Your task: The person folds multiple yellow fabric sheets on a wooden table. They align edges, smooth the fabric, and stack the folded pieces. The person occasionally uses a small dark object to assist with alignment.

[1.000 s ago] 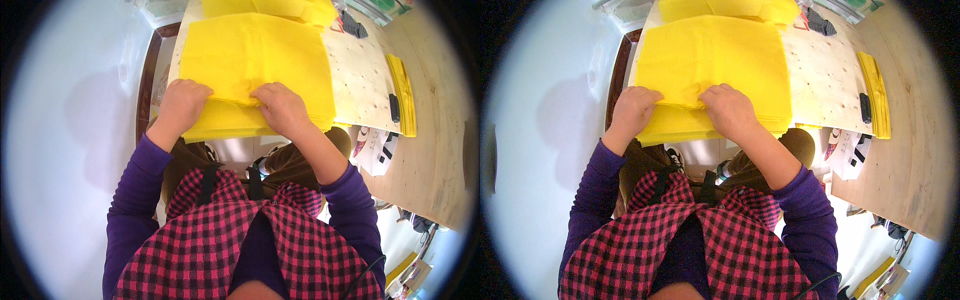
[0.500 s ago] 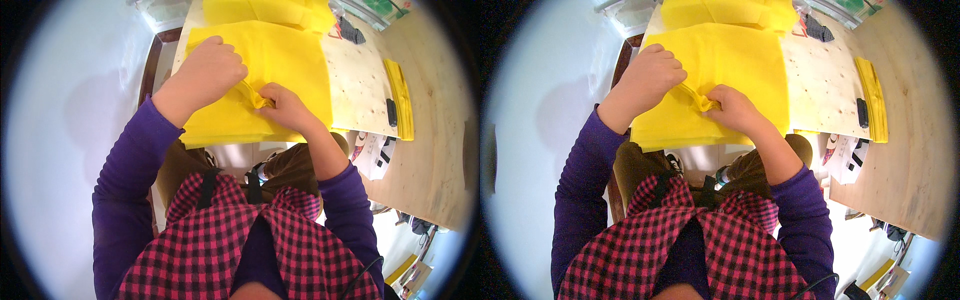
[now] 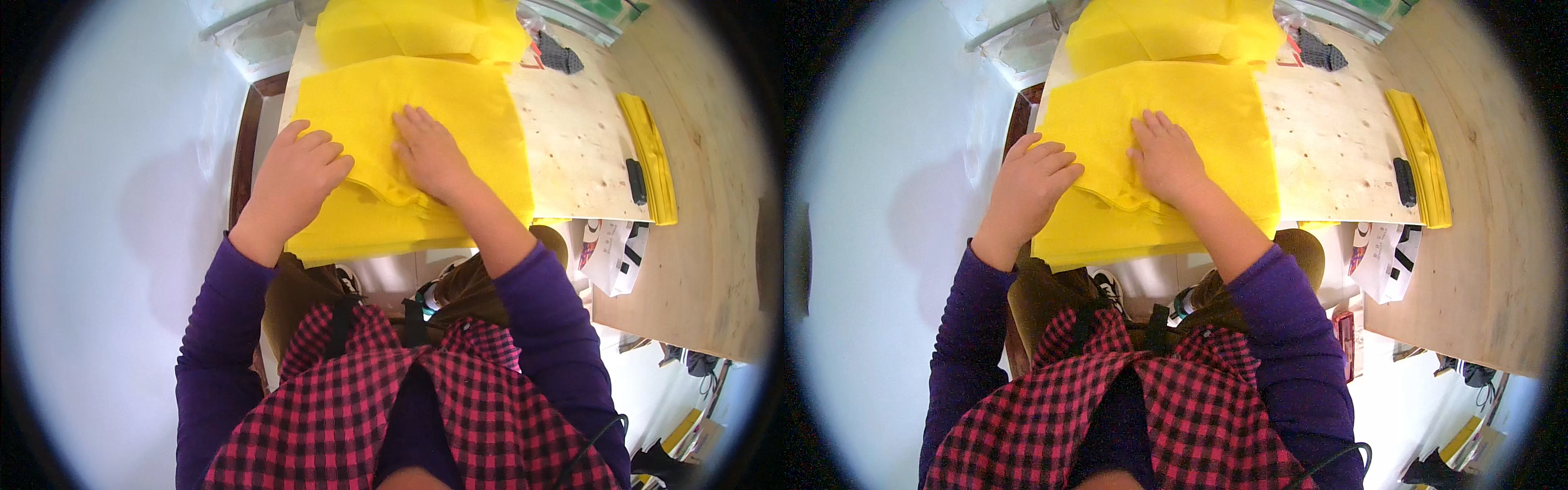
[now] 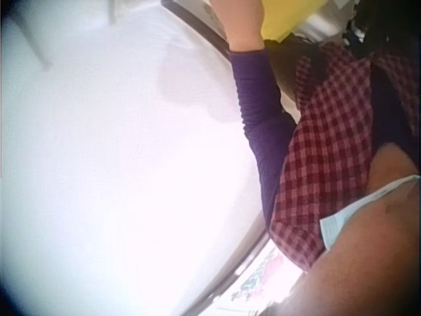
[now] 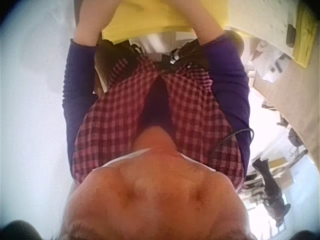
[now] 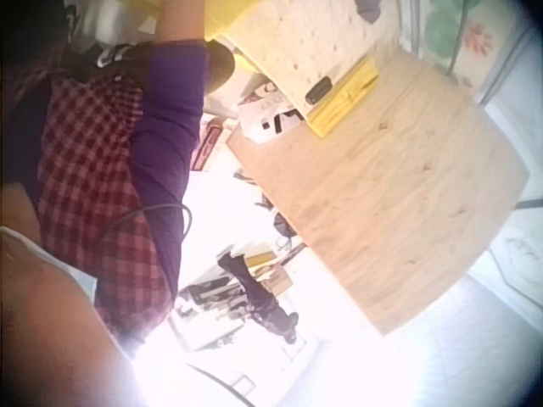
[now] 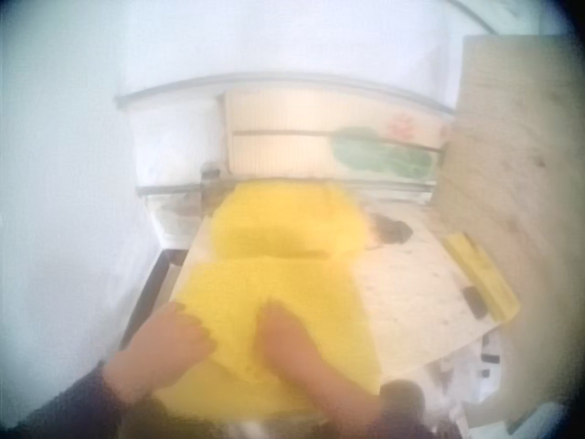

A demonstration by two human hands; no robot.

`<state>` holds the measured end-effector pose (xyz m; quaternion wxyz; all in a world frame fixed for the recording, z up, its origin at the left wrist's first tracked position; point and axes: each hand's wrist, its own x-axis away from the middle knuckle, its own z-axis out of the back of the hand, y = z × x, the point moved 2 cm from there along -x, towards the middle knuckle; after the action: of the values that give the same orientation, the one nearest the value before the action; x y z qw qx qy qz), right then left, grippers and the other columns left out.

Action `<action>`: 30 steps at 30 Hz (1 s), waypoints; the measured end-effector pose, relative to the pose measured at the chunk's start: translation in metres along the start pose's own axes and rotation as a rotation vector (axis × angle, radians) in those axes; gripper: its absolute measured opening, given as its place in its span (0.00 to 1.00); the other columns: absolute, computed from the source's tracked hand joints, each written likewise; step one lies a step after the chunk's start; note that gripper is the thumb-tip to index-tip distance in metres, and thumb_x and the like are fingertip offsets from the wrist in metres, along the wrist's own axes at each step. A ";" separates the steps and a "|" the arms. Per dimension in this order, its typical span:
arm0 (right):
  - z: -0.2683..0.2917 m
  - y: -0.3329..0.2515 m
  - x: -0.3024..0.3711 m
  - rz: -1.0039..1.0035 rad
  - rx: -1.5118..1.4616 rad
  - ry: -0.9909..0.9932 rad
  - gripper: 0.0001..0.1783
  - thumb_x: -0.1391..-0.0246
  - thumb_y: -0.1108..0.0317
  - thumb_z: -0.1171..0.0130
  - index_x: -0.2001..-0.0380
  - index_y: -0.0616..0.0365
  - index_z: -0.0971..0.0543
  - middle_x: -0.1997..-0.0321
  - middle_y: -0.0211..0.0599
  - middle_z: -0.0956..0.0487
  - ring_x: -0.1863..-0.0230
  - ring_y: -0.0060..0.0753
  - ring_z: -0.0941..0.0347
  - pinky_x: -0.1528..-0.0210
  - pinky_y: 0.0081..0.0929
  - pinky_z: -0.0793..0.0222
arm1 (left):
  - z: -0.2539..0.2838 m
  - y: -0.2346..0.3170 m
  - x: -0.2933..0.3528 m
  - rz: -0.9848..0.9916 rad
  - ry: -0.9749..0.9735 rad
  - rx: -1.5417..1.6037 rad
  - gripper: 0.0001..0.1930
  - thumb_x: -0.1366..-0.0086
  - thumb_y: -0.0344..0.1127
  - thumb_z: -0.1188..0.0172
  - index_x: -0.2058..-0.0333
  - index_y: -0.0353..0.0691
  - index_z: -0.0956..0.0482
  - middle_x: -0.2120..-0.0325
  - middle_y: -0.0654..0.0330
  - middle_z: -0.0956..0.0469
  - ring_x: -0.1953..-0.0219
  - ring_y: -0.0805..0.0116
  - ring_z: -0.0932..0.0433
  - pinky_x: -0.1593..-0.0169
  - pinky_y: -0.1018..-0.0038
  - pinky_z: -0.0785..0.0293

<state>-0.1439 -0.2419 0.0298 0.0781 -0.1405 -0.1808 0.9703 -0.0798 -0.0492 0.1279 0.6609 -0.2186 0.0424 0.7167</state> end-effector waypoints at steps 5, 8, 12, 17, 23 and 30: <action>-0.017 0.000 0.010 0.050 0.080 0.079 0.30 0.40 0.57 0.50 0.39 0.60 0.35 0.33 0.50 0.38 0.31 0.46 0.45 0.31 0.42 0.50 | -0.017 0.010 0.017 0.178 0.095 -0.057 0.15 0.43 0.31 0.43 0.55 0.42 0.22 0.50 0.56 0.24 0.43 0.58 0.29 0.35 0.56 0.46; -0.013 0.001 0.008 0.073 0.045 0.129 0.27 0.45 0.59 0.48 0.45 0.64 0.29 0.37 0.53 0.32 0.35 0.50 0.38 0.35 0.44 0.44 | -0.040 0.017 0.035 0.610 0.239 -0.096 0.29 0.42 0.31 0.39 0.41 0.41 0.34 0.39 0.52 0.35 0.37 0.56 0.37 0.32 0.56 0.53; -0.017 -0.003 0.012 0.045 -0.048 0.122 0.28 0.46 0.58 0.47 0.45 0.64 0.30 0.37 0.51 0.33 0.34 0.49 0.40 0.34 0.43 0.46 | -0.073 0.024 0.056 1.080 0.700 1.025 0.41 0.39 0.32 0.37 0.33 0.38 0.52 0.33 0.51 0.51 0.32 0.53 0.48 0.34 0.58 0.45; -0.020 0.008 0.020 0.002 -0.119 0.172 0.31 0.43 0.55 0.49 0.41 0.64 0.34 0.32 0.51 0.39 0.29 0.48 0.48 0.30 0.43 0.56 | -0.088 0.032 0.053 1.278 0.896 1.739 0.27 0.33 0.31 0.46 0.37 0.35 0.42 0.41 0.52 0.35 0.41 0.57 0.33 0.38 0.64 0.35; -0.019 0.005 0.013 -0.001 -0.123 0.164 0.32 0.41 0.55 0.50 0.39 0.63 0.36 0.32 0.53 0.40 0.29 0.50 0.49 0.30 0.44 0.54 | -0.093 -0.011 0.073 1.566 0.859 2.162 0.28 0.30 0.50 0.54 0.41 0.34 0.34 0.44 0.50 0.30 0.42 0.57 0.31 0.41 0.60 0.32; -0.016 0.003 0.015 -0.073 -0.067 0.109 0.34 0.38 0.52 0.54 0.35 0.62 0.42 0.29 0.49 0.45 0.27 0.43 0.54 0.27 0.42 0.61 | -0.099 -0.041 0.072 1.313 0.507 2.317 0.27 0.28 0.48 0.59 0.41 0.32 0.36 0.46 0.50 0.28 0.46 0.57 0.27 0.44 0.62 0.28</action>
<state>-0.1537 -0.2367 0.0105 0.1186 -0.1888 -0.2135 0.9512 -0.0170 -0.0121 0.0210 -0.0231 0.3942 0.8317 0.3904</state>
